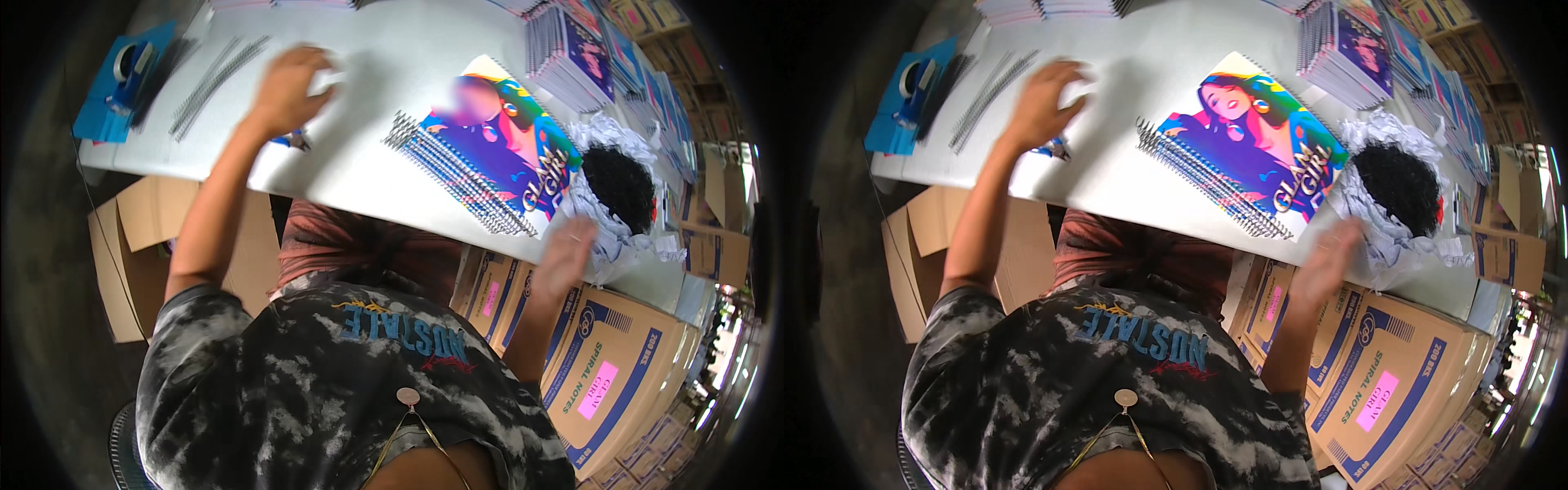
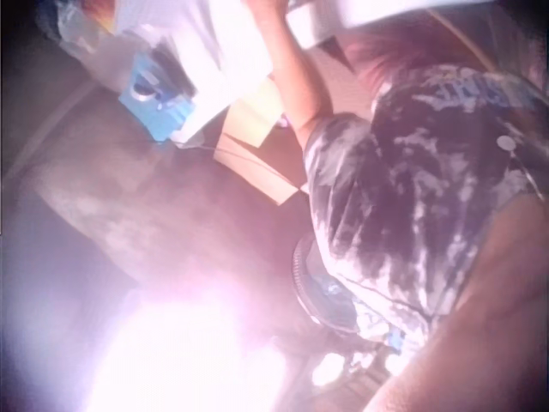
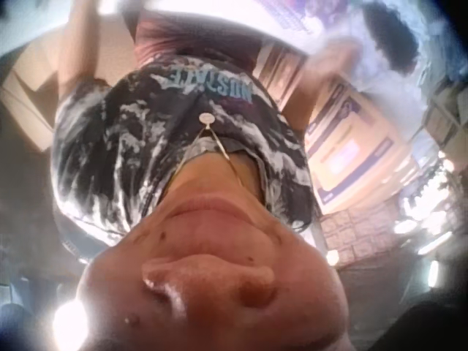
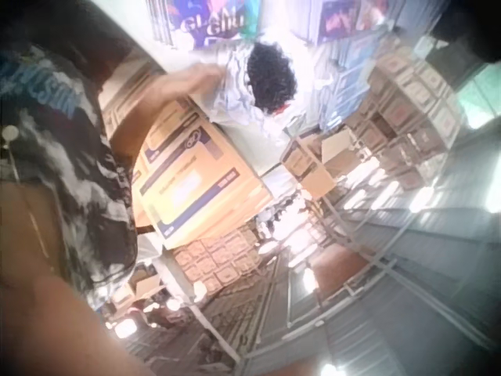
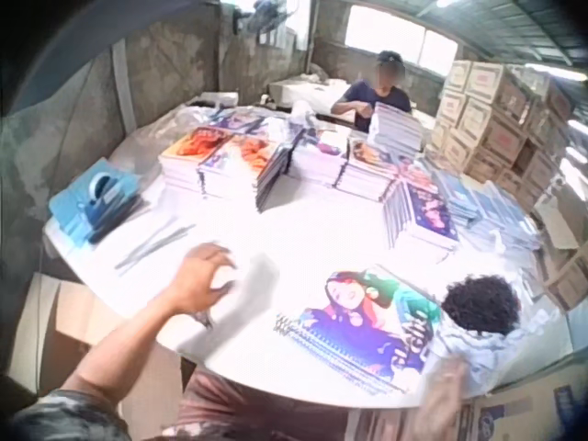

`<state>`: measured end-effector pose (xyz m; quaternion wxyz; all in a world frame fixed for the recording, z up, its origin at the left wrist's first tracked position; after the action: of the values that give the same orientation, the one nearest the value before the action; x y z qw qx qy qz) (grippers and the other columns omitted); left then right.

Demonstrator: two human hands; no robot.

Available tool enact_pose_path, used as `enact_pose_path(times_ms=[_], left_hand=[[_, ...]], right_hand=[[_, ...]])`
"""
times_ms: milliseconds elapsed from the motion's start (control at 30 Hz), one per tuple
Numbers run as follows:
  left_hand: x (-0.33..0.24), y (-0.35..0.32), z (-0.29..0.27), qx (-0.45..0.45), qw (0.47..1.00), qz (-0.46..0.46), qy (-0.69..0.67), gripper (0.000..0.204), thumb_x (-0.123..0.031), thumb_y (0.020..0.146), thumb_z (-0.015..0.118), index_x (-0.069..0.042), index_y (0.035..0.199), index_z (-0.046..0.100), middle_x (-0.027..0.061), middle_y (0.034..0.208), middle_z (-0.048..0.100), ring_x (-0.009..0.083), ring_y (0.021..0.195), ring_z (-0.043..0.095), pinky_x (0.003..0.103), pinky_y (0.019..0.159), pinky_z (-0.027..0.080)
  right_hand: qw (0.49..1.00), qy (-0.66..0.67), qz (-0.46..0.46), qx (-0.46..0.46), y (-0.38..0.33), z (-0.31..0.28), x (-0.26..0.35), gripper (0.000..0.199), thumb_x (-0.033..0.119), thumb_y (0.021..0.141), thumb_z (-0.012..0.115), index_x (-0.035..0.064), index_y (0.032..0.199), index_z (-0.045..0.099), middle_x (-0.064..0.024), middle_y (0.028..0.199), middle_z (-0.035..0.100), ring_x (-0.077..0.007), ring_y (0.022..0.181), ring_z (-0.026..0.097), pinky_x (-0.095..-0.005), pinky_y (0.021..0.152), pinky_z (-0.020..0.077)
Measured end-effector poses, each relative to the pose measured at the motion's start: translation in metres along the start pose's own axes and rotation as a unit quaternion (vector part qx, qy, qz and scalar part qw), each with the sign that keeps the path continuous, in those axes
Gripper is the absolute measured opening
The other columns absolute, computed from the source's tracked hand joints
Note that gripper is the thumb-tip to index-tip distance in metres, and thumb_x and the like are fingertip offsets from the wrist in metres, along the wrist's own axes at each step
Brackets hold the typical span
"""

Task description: The person assembles spiral-bound notebooks by inserting metal spiral coils into pre-punched holes and securing them with pliers. They handle multiple notebooks one at a time, aligning the coils, and crimping the ends to complete the binding.

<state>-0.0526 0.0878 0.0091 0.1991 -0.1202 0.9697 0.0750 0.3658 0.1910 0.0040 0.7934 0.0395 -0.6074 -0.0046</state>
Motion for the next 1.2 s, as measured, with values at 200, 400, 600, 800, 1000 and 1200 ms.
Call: enact_pose_path(times_ms=[200,400,600,800,1000,1200], left_hand=[[0.033,-0.124,0.029,-0.118,0.976,-0.035,0.180,0.041,-0.036,0.082,0.061,0.000,0.100,0.051,0.0209,0.132,0.037,0.0374,0.128,0.027,0.049,0.105,0.022],[-0.006,-0.122,0.041,-0.217,0.859,-0.282,-0.368,0.043,-0.037,0.092,0.050,0.002,0.111,0.046,0.0052,0.088,0.055,0.0113,0.073,0.047,0.025,0.069,0.041],[-0.100,-0.104,0.118,0.065,0.269,-0.182,-0.943,0.036,-0.033,0.095,0.040,0.000,0.110,0.047,0.0094,0.088,0.056,0.0180,0.077,0.056,0.035,0.072,0.048],[-0.136,-0.097,0.138,0.126,0.221,-0.223,-0.941,0.041,-0.038,0.094,0.035,-0.003,0.112,0.048,0.0093,0.093,0.058,0.0221,0.086,0.059,0.045,0.083,0.047],[-0.136,-0.097,0.129,0.151,0.177,-0.188,-0.954,0.043,-0.040,0.092,0.038,-0.003,0.110,0.051,0.0052,0.084,0.057,0.0169,0.073,0.053,0.037,0.070,0.045],[-0.120,-0.112,0.121,0.171,0.121,-0.060,-0.976,0.032,-0.011,0.088,0.052,-0.006,0.119,0.048,0.0097,0.093,0.057,0.0175,0.080,0.054,0.033,0.066,0.048]], right_hand=[[0.866,-0.296,-0.236,0.328,-0.024,0.177,0.067,0.045,0.005,0.070,0.071,0.0032,0.113,0.058,-0.0122,0.113,0.057,-0.0233,0.107,0.051,-0.0342,0.097,0.0357],[0.258,-0.753,-0.135,0.590,-0.031,0.295,-0.058,0.037,0.030,0.069,0.073,0.0041,0.095,0.067,-0.0111,0.088,0.068,-0.0270,0.090,0.063,-0.0374,0.079,0.0480],[0.192,-0.756,-0.160,0.604,-0.019,0.301,-0.108,0.029,0.019,0.066,0.075,0.0022,0.088,0.068,-0.0131,0.086,0.068,-0.0264,0.085,0.065,-0.0371,0.070,0.0511],[0.111,-0.744,-0.142,0.643,-0.001,0.301,-0.132,0.025,0.022,0.068,0.072,0.0026,0.083,0.070,-0.0139,0.082,0.067,-0.0256,0.075,0.065,-0.0389,0.066,0.0512],[0.163,-0.756,-0.068,0.630,-0.002,0.306,-0.121,0.023,0.022,0.066,0.072,0.0031,0.078,0.070,-0.0139,0.078,0.067,-0.0267,0.069,0.064,-0.0400,0.064,0.0510],[0.230,-0.672,-0.053,0.702,0.005,0.301,-0.136,0.017,0.016,0.065,0.070,0.0030,0.076,0.069,-0.0142,0.075,0.066,-0.0270,0.066,0.063,-0.0389,0.059,0.0491]])
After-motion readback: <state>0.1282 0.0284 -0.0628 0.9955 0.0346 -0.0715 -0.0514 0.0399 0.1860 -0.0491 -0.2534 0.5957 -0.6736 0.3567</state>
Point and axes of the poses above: each hand's wrist, its own y-axis towards the middle knuckle, its own z-axis out of the palm, x = y × z, the point moved 5 cm from there along y, towards the middle knuckle
